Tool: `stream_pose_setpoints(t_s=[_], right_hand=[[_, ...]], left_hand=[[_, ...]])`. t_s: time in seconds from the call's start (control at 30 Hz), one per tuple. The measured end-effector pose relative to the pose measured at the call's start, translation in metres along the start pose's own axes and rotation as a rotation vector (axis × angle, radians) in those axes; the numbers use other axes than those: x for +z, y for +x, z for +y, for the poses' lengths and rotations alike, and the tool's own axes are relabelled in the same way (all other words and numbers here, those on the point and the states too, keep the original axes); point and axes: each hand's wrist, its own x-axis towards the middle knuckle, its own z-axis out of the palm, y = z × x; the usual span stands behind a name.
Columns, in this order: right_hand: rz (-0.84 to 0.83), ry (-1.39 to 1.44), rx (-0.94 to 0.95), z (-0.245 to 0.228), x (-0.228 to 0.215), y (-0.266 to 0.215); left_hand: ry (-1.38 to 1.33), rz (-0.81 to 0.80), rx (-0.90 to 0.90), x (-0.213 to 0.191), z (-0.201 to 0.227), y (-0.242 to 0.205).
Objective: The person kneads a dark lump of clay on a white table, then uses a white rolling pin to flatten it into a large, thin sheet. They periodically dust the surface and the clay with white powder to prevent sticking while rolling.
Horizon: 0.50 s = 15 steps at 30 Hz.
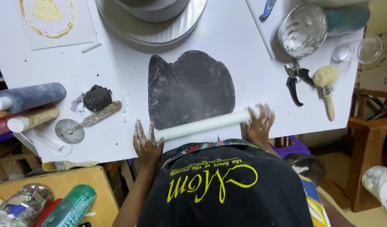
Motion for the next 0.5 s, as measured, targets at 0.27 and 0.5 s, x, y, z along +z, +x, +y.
stream_pose_setpoints(t_s=[0.27, 0.5], right_hand=[[0.116, -0.053, -0.059, 0.041, 0.037, 0.07], [0.096, 0.025, 0.053, 0.037, 0.031, 0.213]], left_hand=[[0.052, -0.007, -0.14, 0.003, 0.003, 0.095], [-0.146, 0.024, -0.333, 0.029, -0.016, 0.208]])
